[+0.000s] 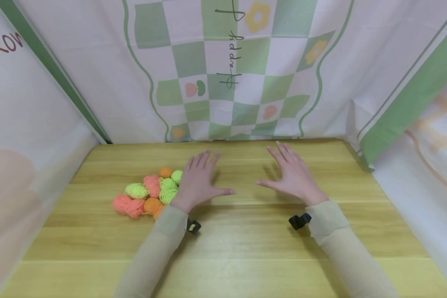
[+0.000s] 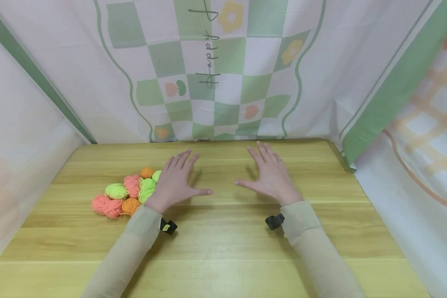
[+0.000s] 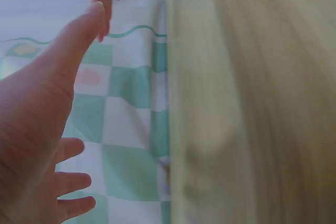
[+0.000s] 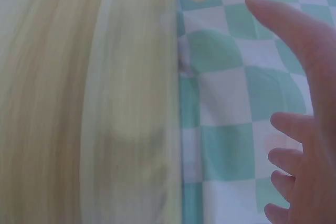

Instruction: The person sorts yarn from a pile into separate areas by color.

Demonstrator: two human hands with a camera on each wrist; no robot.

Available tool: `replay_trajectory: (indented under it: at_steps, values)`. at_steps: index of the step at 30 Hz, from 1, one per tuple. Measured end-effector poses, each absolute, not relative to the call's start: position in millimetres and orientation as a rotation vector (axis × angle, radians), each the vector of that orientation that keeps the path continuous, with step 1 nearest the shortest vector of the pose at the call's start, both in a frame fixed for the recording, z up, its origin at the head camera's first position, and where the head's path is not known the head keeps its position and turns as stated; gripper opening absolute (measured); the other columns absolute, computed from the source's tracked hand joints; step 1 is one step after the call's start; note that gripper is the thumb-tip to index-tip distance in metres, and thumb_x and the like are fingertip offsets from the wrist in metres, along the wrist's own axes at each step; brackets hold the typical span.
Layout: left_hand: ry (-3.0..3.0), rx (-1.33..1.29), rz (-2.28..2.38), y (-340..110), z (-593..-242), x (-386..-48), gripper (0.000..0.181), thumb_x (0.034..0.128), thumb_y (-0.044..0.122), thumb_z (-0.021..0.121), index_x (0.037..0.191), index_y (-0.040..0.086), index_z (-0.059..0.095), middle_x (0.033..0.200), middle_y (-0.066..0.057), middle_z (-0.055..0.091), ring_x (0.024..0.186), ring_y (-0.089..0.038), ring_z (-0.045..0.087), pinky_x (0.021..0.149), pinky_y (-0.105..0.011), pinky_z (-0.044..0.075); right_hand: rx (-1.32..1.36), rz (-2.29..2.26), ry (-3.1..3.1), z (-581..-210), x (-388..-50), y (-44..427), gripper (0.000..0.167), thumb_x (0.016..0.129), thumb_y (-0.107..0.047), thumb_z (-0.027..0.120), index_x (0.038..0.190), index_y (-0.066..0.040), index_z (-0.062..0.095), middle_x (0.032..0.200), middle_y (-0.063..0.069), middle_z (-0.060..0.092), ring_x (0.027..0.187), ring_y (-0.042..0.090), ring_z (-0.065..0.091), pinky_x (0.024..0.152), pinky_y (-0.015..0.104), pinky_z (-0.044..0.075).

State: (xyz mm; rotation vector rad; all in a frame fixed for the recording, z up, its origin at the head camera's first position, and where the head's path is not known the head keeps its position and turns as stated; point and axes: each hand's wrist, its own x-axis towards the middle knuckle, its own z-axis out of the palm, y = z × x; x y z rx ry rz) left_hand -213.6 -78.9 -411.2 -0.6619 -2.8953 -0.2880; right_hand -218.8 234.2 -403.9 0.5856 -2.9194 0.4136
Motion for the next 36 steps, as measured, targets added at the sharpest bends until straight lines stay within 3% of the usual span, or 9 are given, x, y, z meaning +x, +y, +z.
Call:
replay_trajectory:
  at_steps: [5,10,13,23,29,36]
  values:
    - [-2.818,-0.657,-0.406,-93,-402,-213,0.119,0.0698,0.090,0.062,0.157,0.013,0.036,0.161,-0.018,0.032,0.146,-0.035,0.029,0.119,-0.050,0.020,0.594,0.528,-2.876,-398,-217,226,0.109,0.083,-0.071,0.068,0.163,-0.012,0.022,0.169,0.011,0.010,0.153,0.034,0.008,0.118,0.060,0.013]
    - [-2.798,-0.600,-0.602,-112,-392,-208,0.111,0.0719,0.078,0.074,0.155,0.011,0.041,0.157,-0.016,0.039,0.143,-0.038,0.035,0.116,-0.052,0.027,0.552,0.861,-2.842,-393,-218,215,0.100,0.085,-0.060,0.076,0.160,-0.011,0.032,0.166,0.009,0.022,0.150,0.036,0.022,0.115,0.064,0.021]
    - [-2.795,-0.544,-0.712,-123,-386,-206,0.109,0.0730,0.071,0.079,0.155,0.010,0.041,0.157,-0.014,0.040,0.142,-0.038,0.036,0.115,-0.052,0.029,0.539,1.037,-2.800,-392,-218,209,0.094,0.085,-0.054,0.079,0.157,-0.010,0.037,0.163,0.010,0.030,0.148,0.035,0.027,0.116,0.060,0.022]
    - [-2.764,-0.478,-0.807,-163,-379,-195,0.106,0.0761,0.076,0.072,0.153,0.009,0.044,0.154,-0.010,0.044,0.141,-0.034,0.038,0.114,-0.052,0.033,0.584,1.261,-2.723,-385,-216,183,0.086,0.085,-0.051,0.081,0.154,-0.013,0.045,0.159,0.003,0.040,0.146,0.028,0.033,0.116,0.054,0.026]
    - [-2.774,-0.451,-0.840,-180,-387,-185,0.096,0.0790,0.060,0.082,0.152,0.009,0.046,0.154,-0.010,0.046,0.142,-0.035,0.037,0.112,-0.056,0.034,0.627,1.296,-2.735,-383,-215,161,0.084,0.084,-0.050,0.082,0.153,-0.018,0.046,0.157,0.000,0.042,0.144,0.027,0.036,0.116,0.053,0.028]
    - [-2.810,-0.432,-0.812,-195,-400,-176,0.098,0.0758,0.057,0.086,0.150,0.007,0.048,0.150,-0.015,0.049,0.138,-0.039,0.041,0.110,-0.057,0.036,0.728,1.336,-2.737,-386,-215,135,0.082,0.084,-0.046,0.084,0.153,-0.019,0.048,0.158,0.000,0.042,0.145,0.025,0.035,0.117,0.051,0.027]
